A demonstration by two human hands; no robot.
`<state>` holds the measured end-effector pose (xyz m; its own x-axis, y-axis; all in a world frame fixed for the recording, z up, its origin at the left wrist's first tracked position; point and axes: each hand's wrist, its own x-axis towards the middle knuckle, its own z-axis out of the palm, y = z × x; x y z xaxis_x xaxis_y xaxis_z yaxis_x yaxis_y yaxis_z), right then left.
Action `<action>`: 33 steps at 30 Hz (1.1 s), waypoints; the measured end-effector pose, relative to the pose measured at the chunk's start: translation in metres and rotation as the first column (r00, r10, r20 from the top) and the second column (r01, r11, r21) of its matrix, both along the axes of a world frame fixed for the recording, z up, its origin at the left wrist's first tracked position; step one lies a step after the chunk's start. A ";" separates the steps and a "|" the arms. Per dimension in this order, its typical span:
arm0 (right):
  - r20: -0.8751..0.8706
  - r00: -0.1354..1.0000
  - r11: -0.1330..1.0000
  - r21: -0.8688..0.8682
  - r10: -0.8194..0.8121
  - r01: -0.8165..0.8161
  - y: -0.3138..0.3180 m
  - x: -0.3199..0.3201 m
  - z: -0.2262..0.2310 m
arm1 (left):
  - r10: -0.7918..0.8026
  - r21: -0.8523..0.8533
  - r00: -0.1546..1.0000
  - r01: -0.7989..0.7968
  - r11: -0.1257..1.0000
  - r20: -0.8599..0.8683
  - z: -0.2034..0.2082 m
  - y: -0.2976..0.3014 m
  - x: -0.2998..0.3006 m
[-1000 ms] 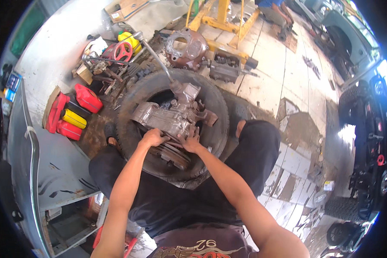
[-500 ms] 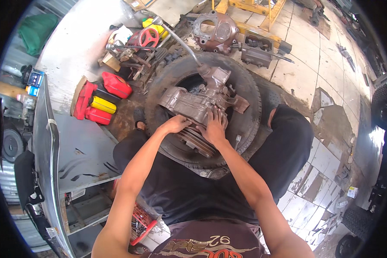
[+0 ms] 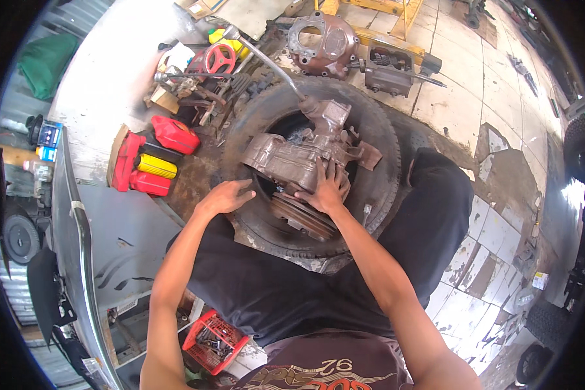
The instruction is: The person scrubs a metallic engine part with a wire brush while rinsing it with a water hose. The part is placed on a tire on the floor, and the person rotates it to clean different surfaces.
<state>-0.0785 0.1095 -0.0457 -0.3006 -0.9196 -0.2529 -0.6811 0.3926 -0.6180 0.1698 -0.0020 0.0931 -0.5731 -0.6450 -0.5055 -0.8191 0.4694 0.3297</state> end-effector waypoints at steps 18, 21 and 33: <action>-0.068 0.990 0.979 0.154 -0.123 0.132 -0.019 0.023 0.030 | -0.068 -0.042 0.998 0.067 0.997 -0.013 -0.012 0.014 -0.029; -0.027 1.000 0.991 0.135 -0.010 0.014 -0.008 0.008 0.022 | -0.050 -0.038 0.998 0.048 0.998 -0.036 -0.013 0.014 -0.024; -0.105 0.994 0.994 0.106 0.005 0.006 -0.006 0.007 0.030 | 0.111 -0.013 0.991 -0.112 0.994 -0.074 -0.018 0.013 -0.021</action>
